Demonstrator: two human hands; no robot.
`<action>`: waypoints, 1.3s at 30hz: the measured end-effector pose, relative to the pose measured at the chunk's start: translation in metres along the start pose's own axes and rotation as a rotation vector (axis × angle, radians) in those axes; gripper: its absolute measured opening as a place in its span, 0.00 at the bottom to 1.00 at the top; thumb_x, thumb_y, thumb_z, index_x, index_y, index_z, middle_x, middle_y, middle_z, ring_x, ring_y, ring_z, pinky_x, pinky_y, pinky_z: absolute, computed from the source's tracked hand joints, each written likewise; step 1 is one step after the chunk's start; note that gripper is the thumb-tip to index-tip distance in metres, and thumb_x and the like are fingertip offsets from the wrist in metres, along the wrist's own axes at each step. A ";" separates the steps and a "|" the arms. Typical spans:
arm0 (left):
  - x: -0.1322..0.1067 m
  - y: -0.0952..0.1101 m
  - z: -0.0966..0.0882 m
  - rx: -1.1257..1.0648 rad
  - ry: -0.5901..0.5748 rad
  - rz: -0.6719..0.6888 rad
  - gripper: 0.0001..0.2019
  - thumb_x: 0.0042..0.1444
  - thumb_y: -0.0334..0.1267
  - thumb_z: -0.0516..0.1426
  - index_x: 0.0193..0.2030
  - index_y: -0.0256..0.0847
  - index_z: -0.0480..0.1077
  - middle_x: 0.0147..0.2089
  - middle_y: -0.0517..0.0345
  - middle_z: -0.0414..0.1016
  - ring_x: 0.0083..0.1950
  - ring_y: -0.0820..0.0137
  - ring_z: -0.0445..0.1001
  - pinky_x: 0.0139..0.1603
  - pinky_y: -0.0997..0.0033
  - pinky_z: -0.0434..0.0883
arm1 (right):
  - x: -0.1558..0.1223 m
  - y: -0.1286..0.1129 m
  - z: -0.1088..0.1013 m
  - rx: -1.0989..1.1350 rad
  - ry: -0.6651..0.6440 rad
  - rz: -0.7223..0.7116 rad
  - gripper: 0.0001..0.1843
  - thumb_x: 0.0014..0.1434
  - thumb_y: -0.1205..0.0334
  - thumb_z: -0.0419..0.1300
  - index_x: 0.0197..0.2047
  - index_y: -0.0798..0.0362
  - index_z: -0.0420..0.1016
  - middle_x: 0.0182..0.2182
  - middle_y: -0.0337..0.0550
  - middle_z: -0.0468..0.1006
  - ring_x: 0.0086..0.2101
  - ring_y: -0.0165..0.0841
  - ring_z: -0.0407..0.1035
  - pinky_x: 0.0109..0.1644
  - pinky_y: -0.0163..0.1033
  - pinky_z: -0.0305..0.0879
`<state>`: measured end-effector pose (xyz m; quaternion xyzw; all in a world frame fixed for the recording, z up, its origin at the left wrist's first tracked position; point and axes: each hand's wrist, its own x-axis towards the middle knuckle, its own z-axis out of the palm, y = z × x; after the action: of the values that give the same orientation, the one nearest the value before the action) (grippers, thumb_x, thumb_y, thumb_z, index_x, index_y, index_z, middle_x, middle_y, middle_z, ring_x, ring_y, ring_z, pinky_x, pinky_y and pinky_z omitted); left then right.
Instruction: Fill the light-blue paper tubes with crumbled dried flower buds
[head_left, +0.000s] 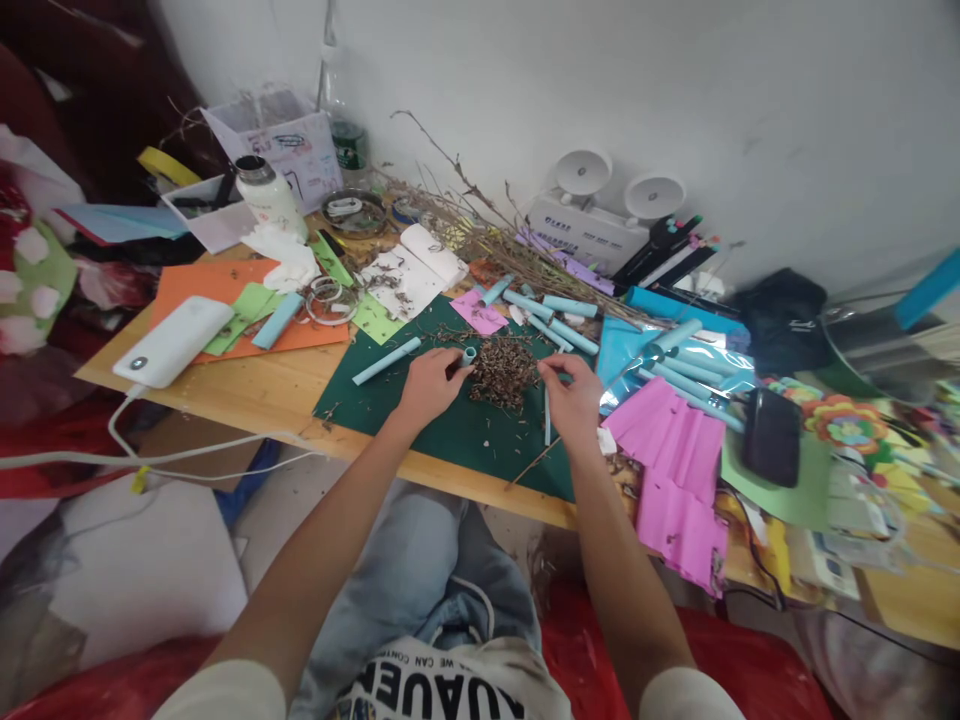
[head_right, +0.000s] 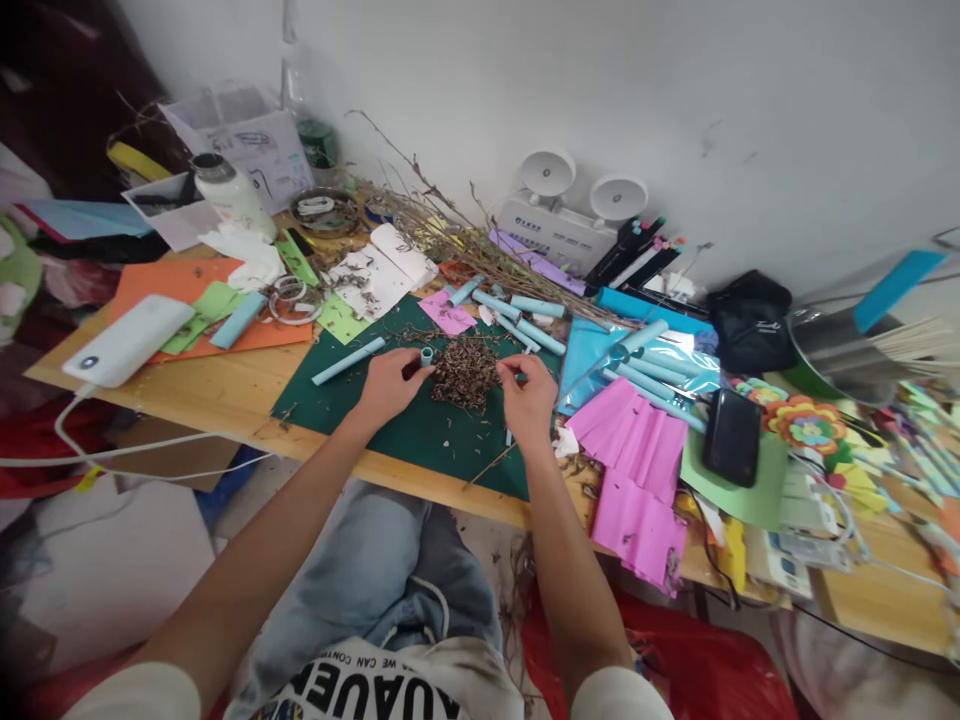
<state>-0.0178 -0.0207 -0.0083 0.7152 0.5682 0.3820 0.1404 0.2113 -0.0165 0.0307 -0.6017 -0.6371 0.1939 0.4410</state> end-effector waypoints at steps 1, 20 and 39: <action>0.000 0.000 0.000 -0.003 -0.001 -0.002 0.07 0.59 0.40 0.60 0.34 0.39 0.72 0.32 0.57 0.74 0.34 0.69 0.71 0.38 0.70 0.66 | 0.000 -0.001 0.001 0.009 0.007 0.017 0.08 0.57 0.57 0.60 0.34 0.52 0.78 0.35 0.43 0.79 0.36 0.34 0.72 0.36 0.38 0.67; 0.000 0.001 -0.004 -0.014 -0.027 -0.018 0.05 0.59 0.39 0.59 0.35 0.40 0.72 0.32 0.57 0.73 0.33 0.69 0.70 0.35 0.71 0.65 | 0.015 -0.069 0.040 0.238 -0.132 -0.089 0.09 0.62 0.54 0.55 0.35 0.50 0.70 0.27 0.38 0.75 0.29 0.32 0.71 0.36 0.38 0.69; 0.000 0.002 -0.001 0.005 -0.003 -0.006 0.08 0.60 0.41 0.59 0.32 0.40 0.71 0.31 0.57 0.73 0.34 0.69 0.70 0.37 0.70 0.65 | 0.010 -0.025 0.048 0.651 0.048 0.281 0.12 0.54 0.54 0.62 0.31 0.52 0.66 0.23 0.33 0.73 0.20 0.24 0.66 0.24 0.30 0.61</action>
<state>-0.0171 -0.0213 -0.0069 0.7144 0.5710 0.3792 0.1406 0.1589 0.0018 0.0280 -0.5159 -0.4424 0.4311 0.5936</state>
